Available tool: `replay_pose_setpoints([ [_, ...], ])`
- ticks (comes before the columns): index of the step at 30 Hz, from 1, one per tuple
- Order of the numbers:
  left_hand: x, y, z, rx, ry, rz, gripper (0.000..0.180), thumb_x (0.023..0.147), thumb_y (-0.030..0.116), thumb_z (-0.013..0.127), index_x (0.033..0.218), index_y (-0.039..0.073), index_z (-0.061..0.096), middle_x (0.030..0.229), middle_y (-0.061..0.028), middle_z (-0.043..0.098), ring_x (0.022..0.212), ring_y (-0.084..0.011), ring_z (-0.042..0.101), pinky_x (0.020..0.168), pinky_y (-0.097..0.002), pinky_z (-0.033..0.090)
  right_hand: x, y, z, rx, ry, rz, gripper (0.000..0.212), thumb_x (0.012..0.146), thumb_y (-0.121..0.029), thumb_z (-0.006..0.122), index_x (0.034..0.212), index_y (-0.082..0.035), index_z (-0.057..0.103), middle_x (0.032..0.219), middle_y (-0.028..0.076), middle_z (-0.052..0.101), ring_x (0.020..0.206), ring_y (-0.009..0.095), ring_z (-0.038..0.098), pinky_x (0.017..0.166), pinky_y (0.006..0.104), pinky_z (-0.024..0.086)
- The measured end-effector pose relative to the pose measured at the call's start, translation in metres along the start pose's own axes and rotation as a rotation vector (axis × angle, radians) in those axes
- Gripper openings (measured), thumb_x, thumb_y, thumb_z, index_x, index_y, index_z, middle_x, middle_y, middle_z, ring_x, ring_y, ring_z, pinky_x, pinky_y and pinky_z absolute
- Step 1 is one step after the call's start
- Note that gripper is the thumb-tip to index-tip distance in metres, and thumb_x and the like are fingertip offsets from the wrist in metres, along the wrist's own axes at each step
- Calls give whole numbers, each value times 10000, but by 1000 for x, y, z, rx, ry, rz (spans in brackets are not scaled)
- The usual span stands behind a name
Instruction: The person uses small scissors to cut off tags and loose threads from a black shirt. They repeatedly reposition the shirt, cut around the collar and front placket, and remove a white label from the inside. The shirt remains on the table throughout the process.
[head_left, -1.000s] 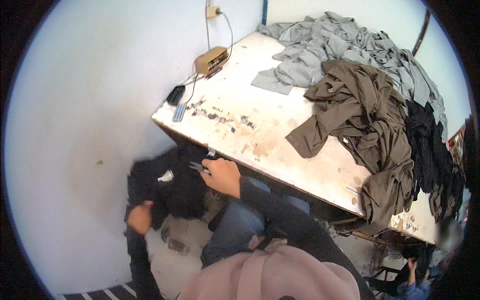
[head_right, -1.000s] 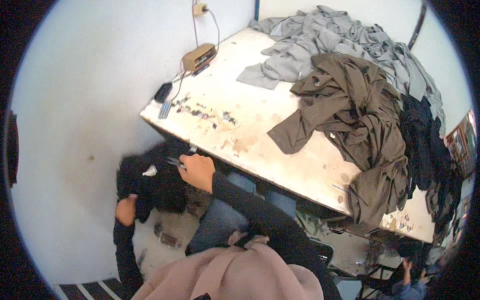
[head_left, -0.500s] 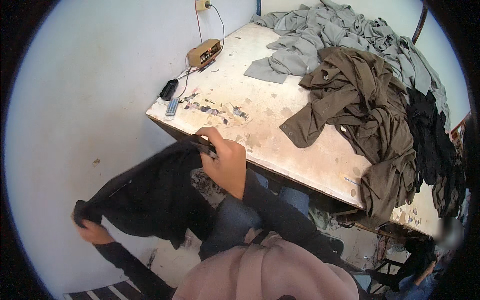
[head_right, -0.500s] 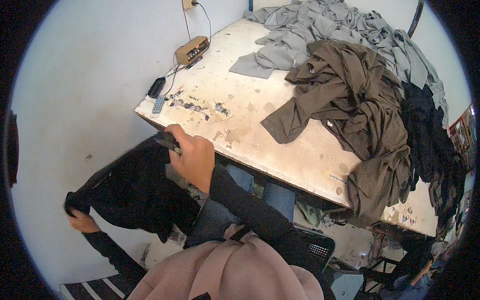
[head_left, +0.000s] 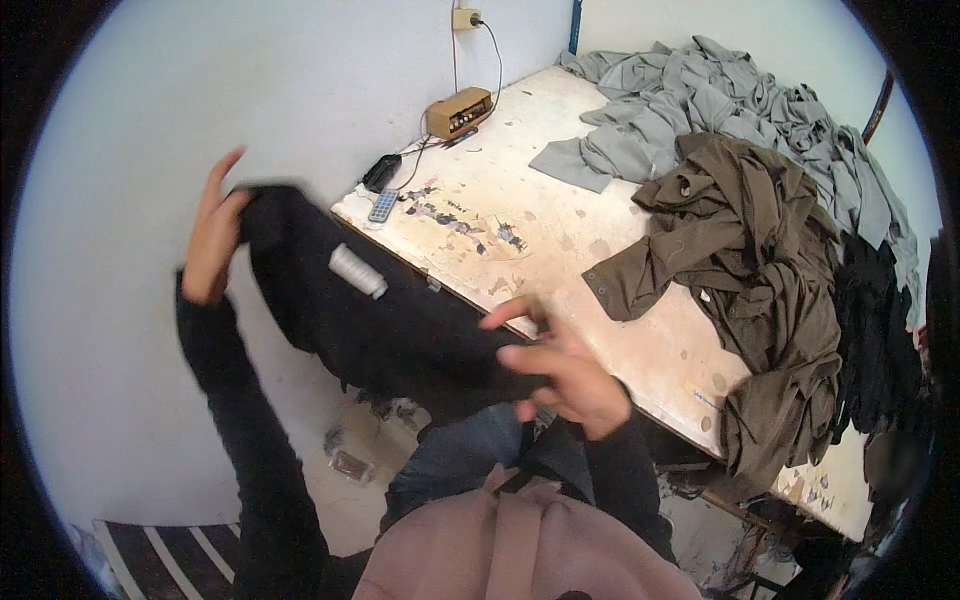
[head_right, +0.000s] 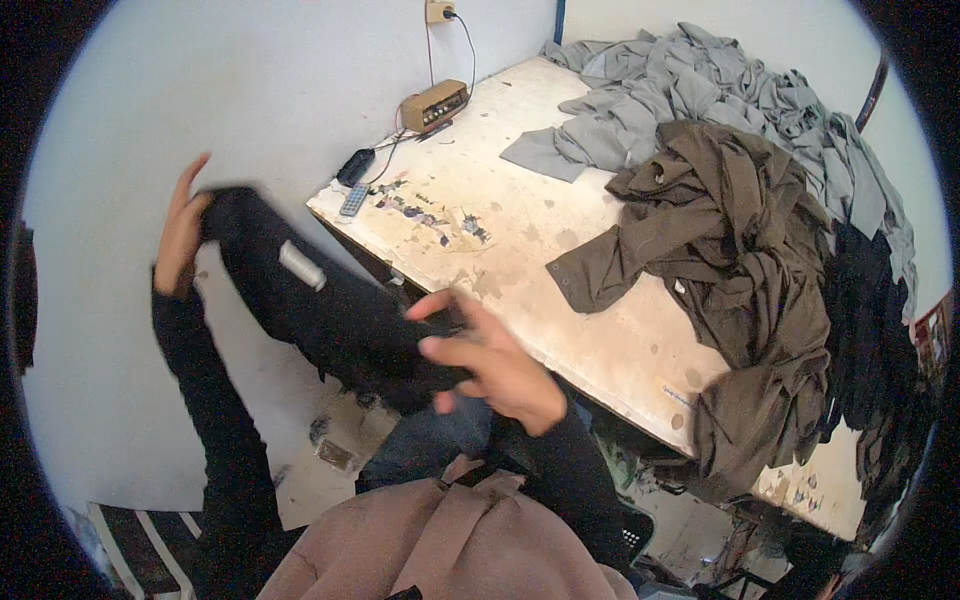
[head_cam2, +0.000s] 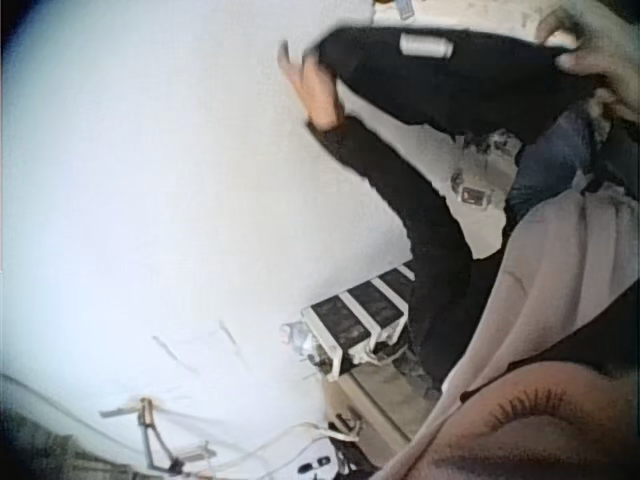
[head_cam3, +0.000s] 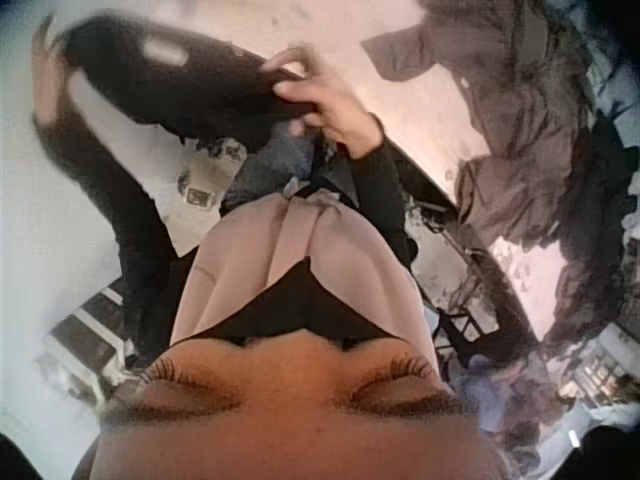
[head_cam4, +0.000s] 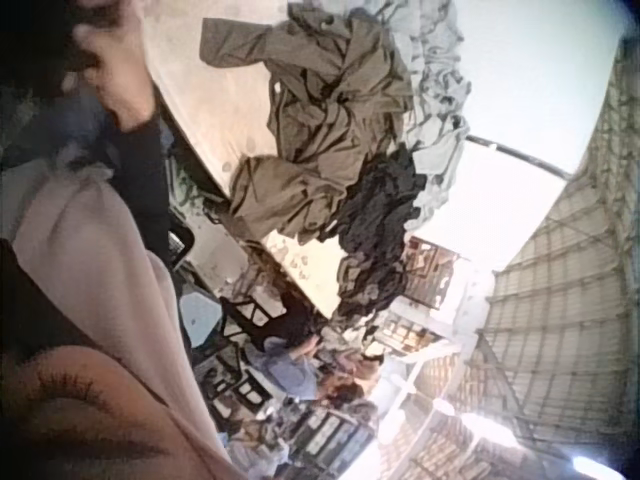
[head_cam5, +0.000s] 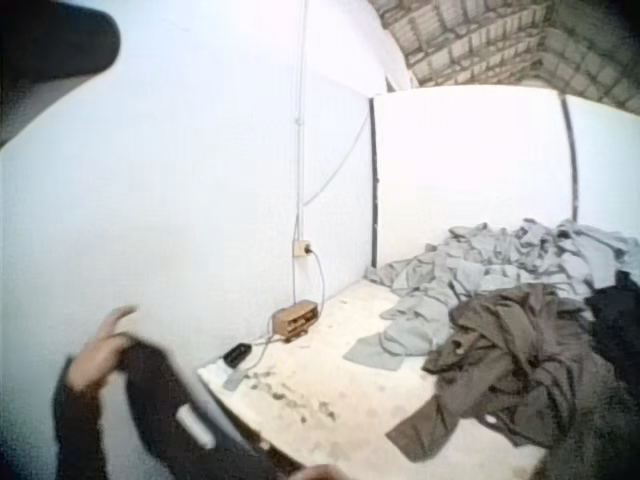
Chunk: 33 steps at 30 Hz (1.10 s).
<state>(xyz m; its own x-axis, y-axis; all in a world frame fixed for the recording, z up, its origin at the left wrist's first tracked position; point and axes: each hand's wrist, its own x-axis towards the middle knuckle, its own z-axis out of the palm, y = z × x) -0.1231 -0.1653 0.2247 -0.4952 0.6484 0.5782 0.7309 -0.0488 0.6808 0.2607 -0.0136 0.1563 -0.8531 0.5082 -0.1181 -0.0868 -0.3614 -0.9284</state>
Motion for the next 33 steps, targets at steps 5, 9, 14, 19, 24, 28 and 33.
replay_pose_setpoints([
  [5,55,81,173,-636,-509,332,1123,944,292,696,1558,128,-231,1555,-324,304,1389,-362,438,1114,-406,405,-37,-38,-82,418,545,-601,344,1008,-252,579,1304,-84,527,1021,125,694,409,31,264,385,180,192],
  [9,32,78,260,-44,-723,451,899,1002,424,570,1597,61,2,1581,-304,265,1475,-400,286,1209,-452,238,-86,-26,-167,-90,1021,-551,419,1039,-370,538,1319,-60,510,1117,190,723,418,10,258,395,187,204],
  [14,-46,31,333,274,-971,199,1058,870,736,540,1574,30,187,1574,-367,183,1491,-483,173,1200,-616,107,-150,35,-201,-202,1131,-359,388,1052,-396,507,1149,-40,628,926,75,728,471,6,313,428,190,246],
  [19,-107,6,364,433,-812,273,1137,774,826,562,1571,79,247,1592,-309,207,1503,-456,149,1195,-629,84,-144,61,-199,-287,1169,-380,287,1037,-312,572,1058,-51,692,716,-67,542,559,-4,338,500,190,231],
  [24,-122,-3,369,379,-555,395,1024,756,759,648,1515,116,404,1581,-255,298,1469,-421,280,1176,-631,177,-118,63,-202,-307,1219,-408,280,1029,-283,580,1034,-33,705,715,-69,483,629,16,363,558,198,258],
  [28,-120,0,367,385,-581,383,1033,750,740,672,1509,93,402,1577,-273,285,1473,-433,258,1182,-622,161,-99,67,-213,-538,1286,-495,202,987,-216,639,1032,-30,704,759,-79,466,684,29,361,591,203,266],
  [33,-115,8,364,431,-634,363,1033,751,732,671,1511,86,399,1585,-278,266,1473,-447,251,1182,-625,164,-86,65,-227,-651,1301,-424,234,932,-186,703,1095,-19,720,747,-77,423,683,41,356,593,213,290],
])
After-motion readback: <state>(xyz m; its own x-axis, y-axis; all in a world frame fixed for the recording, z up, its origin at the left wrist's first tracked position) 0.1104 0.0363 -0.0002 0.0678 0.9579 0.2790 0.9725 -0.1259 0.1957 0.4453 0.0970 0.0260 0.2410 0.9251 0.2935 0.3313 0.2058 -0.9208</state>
